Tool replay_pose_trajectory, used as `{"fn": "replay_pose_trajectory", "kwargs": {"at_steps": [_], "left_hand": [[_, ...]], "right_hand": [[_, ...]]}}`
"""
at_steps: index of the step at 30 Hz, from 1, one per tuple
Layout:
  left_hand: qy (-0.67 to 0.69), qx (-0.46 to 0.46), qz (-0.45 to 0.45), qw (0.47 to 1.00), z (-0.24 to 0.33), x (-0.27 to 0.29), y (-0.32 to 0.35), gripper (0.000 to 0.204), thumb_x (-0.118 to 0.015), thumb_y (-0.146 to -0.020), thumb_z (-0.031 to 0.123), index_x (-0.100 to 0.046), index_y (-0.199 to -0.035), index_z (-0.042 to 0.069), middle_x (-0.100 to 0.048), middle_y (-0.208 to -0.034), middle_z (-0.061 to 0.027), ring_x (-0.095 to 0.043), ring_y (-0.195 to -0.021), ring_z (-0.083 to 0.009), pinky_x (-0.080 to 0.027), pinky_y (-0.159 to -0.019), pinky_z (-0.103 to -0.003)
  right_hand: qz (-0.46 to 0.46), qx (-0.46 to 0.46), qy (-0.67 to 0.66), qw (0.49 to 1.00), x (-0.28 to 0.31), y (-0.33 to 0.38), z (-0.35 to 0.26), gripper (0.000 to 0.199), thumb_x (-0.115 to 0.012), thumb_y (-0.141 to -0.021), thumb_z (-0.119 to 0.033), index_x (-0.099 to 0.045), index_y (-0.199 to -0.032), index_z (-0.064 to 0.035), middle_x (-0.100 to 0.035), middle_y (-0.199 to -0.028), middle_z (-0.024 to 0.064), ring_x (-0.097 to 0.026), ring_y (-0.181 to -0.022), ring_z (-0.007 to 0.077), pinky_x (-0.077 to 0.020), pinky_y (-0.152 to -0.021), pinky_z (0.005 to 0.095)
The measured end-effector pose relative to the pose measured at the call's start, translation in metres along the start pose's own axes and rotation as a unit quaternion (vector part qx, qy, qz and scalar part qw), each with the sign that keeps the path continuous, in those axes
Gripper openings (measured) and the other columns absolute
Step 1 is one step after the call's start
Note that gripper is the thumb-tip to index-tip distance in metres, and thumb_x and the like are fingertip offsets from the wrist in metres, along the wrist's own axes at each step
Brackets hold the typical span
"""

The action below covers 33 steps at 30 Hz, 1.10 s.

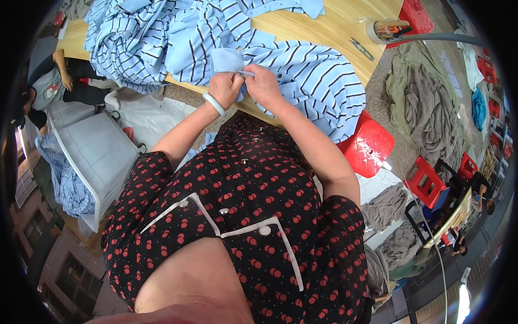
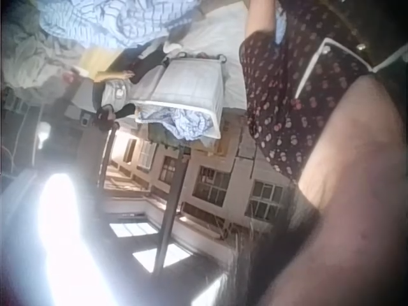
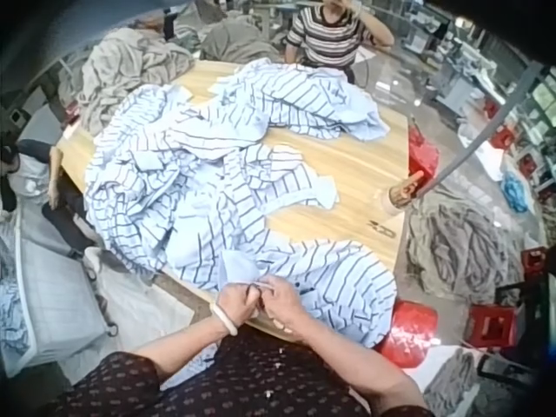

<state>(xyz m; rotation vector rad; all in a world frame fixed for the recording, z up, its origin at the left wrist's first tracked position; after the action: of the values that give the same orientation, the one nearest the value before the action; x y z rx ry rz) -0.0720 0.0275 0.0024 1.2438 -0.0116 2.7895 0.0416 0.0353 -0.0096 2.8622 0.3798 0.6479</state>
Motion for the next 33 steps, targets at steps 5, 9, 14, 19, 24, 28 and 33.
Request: {"fn": "replay_pose_trajectory", "kwargs": {"at_steps": [5,9,14,19,24,28,33], "left_hand": [[0.011,-0.009,0.02,1.0,0.004,0.005,0.003,0.029,-0.046,-0.074,0.02,-0.054,-0.057,-0.001,-0.052,-0.057,-0.0207,-0.052,-0.053,-0.0352,-0.042,-0.05,-0.041],[0.009,-0.024,0.037,0.999,0.005,0.004,0.005,0.028,-0.047,-0.074,0.019,-0.053,-0.055,-0.001,-0.051,-0.055,-0.0203,-0.052,-0.052,-0.0349,-0.042,-0.05,-0.041],[0.048,-0.029,0.058,0.997,0.008,0.008,0.003,0.023,-0.049,-0.072,0.014,-0.053,-0.056,-0.001,-0.05,-0.054,-0.02,-0.051,-0.05,-0.034,-0.04,-0.047,-0.04],[0.105,-0.01,0.034,0.994,0.002,0.007,0.0,0.018,-0.047,-0.075,0.013,-0.053,-0.064,0.0,-0.048,-0.051,-0.0172,-0.047,-0.045,-0.0303,-0.037,-0.044,-0.036],[0.144,-0.033,-0.031,0.989,-0.01,0.006,-0.009,0.018,-0.048,-0.075,0.015,-0.053,-0.066,0.0,-0.05,-0.056,-0.0186,-0.051,-0.052,-0.0343,-0.039,-0.047,-0.039],[0.15,-0.084,-0.061,0.983,-0.01,0.011,-0.013,0.018,-0.048,-0.077,0.015,-0.055,-0.069,0.0,-0.053,-0.058,-0.0172,-0.053,-0.055,-0.0328,-0.04,-0.05,-0.037],[0.191,0.092,-0.35,0.912,-0.035,0.006,-0.013,0.026,-0.052,-0.081,0.021,-0.057,-0.093,-0.001,-0.057,-0.078,-0.0006,-0.05,-0.068,-0.007,-0.042,-0.059,-0.023]], "right_hand": [[-0.036,-0.031,-0.009,0.999,0.003,0.001,-0.003,0.023,-0.049,-0.074,-0.012,-0.056,-0.093,-0.0007,-0.059,-0.076,0.0108,-0.052,-0.064,0.0146,-0.0415,-0.06,0.0267],[-0.026,-0.015,-0.025,0.999,0.008,0.002,-0.011,0.023,-0.046,-0.07,-0.008,-0.057,-0.089,-0.0017,-0.057,-0.068,0.0153,-0.053,-0.055,0.0205,-0.0414,-0.054,0.0305],[-0.019,-0.004,-0.03,0.999,0.012,0.001,-0.011,0.022,-0.046,-0.07,-0.008,-0.058,-0.088,-0.0024,-0.057,-0.068,0.0145,-0.052,-0.055,0.0198,-0.0412,-0.054,0.0302],[-0.042,-0.003,-0.001,0.999,0.018,-0.002,-0.018,0.018,-0.046,-0.069,-0.008,-0.056,-0.083,-0.0016,-0.057,-0.071,0.0153,-0.054,-0.059,0.0251,-0.042,-0.057,0.0327],[-0.036,0.119,0.077,0.989,0.017,-0.007,-0.019,0.019,-0.048,-0.072,-0.009,-0.056,-0.087,-0.0011,-0.058,-0.082,0.0144,-0.056,-0.072,0.0264,-0.0431,-0.064,0.0315],[-0.086,0.132,0.08,0.984,0.015,-0.008,-0.023,0.019,-0.049,-0.071,-0.009,-0.056,-0.087,-0.0005,-0.058,-0.081,0.0129,-0.057,-0.074,0.024,-0.0435,-0.067,0.0307],[-0.16,-0.001,-0.042,0.986,0.008,-0.005,-0.009,0.02,-0.053,-0.072,-0.016,-0.056,-0.086,-0.0012,-0.058,-0.077,0.0117,-0.056,-0.069,0.0213,-0.043,-0.064,0.0304]]}}
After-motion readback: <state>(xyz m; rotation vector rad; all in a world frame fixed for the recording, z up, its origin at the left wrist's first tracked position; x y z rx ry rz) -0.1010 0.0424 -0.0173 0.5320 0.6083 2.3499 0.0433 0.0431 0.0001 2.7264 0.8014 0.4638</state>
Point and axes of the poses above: each hand's wrist, its own y-axis away from the middle knuckle, its own x-axis out of the back of the hand, z = x × y, the point moved 5 cm from there along -y, towards the middle knuckle
